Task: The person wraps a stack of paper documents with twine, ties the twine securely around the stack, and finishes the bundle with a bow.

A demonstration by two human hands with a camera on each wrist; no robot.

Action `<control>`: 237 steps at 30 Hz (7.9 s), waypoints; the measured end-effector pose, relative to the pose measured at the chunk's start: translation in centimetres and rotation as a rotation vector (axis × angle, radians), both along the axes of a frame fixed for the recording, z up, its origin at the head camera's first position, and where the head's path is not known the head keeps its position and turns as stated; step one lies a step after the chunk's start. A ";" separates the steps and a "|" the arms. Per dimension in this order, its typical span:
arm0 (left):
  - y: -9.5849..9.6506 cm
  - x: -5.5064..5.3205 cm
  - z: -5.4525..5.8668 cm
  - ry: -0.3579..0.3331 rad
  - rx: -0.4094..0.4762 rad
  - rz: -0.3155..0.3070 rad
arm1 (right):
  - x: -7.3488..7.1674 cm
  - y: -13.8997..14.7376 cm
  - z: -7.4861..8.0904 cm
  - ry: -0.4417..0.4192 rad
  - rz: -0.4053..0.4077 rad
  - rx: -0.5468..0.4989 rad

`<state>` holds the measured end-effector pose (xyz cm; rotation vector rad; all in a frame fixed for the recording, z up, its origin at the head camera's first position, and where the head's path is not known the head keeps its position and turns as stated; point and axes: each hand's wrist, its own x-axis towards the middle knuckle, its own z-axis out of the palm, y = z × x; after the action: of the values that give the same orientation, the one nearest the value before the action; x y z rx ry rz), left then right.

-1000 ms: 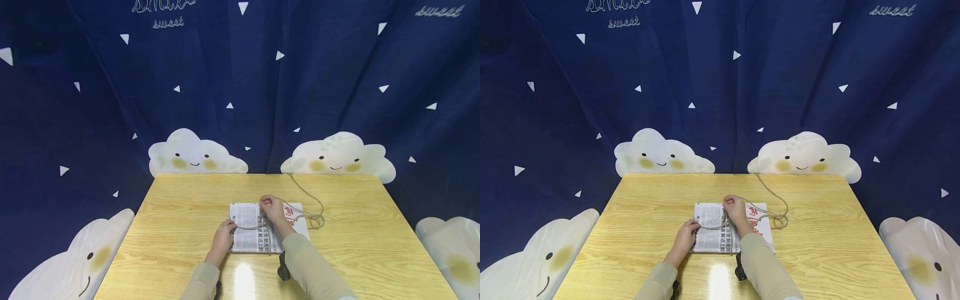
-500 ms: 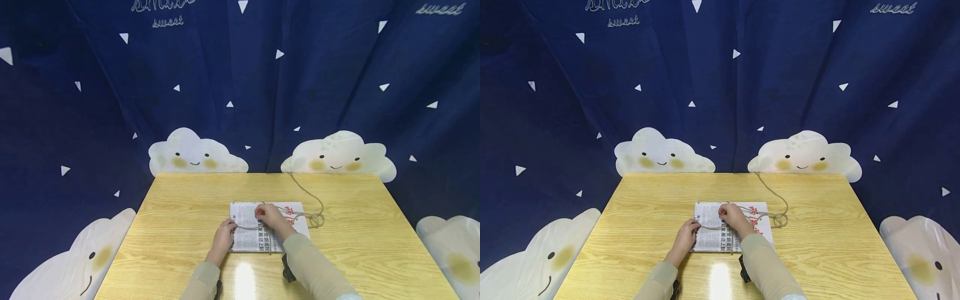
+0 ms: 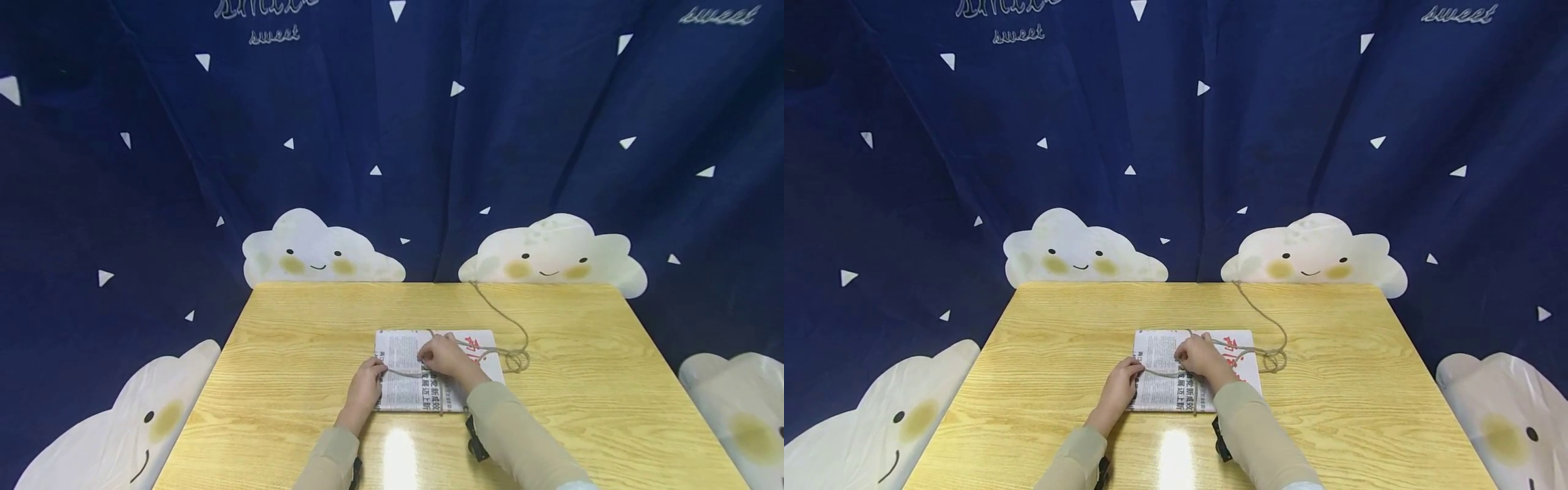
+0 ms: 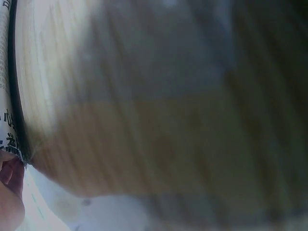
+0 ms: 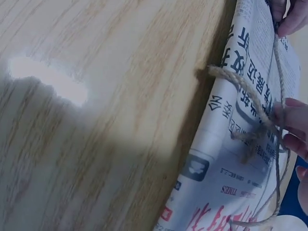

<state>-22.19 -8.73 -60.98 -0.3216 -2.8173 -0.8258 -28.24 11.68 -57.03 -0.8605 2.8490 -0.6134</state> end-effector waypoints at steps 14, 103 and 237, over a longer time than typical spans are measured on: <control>0.1 0.1 0.0 0.010 0.004 -0.002 | 0.7 1.0 0.8 -0.028 0.075 0.095; 0.3 0.3 0.4 0.032 -0.012 0.005 | 12.6 9.0 1.8 -0.590 -0.292 -0.412; 5.9 0.1 2.1 -0.194 -0.001 0.218 | 7.0 7.9 -0.9 0.169 -0.445 0.263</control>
<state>-22.09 -2.85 -58.85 0.0706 -2.9593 -0.8476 -21.28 19.56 -57.90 -0.2468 3.1989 -0.1933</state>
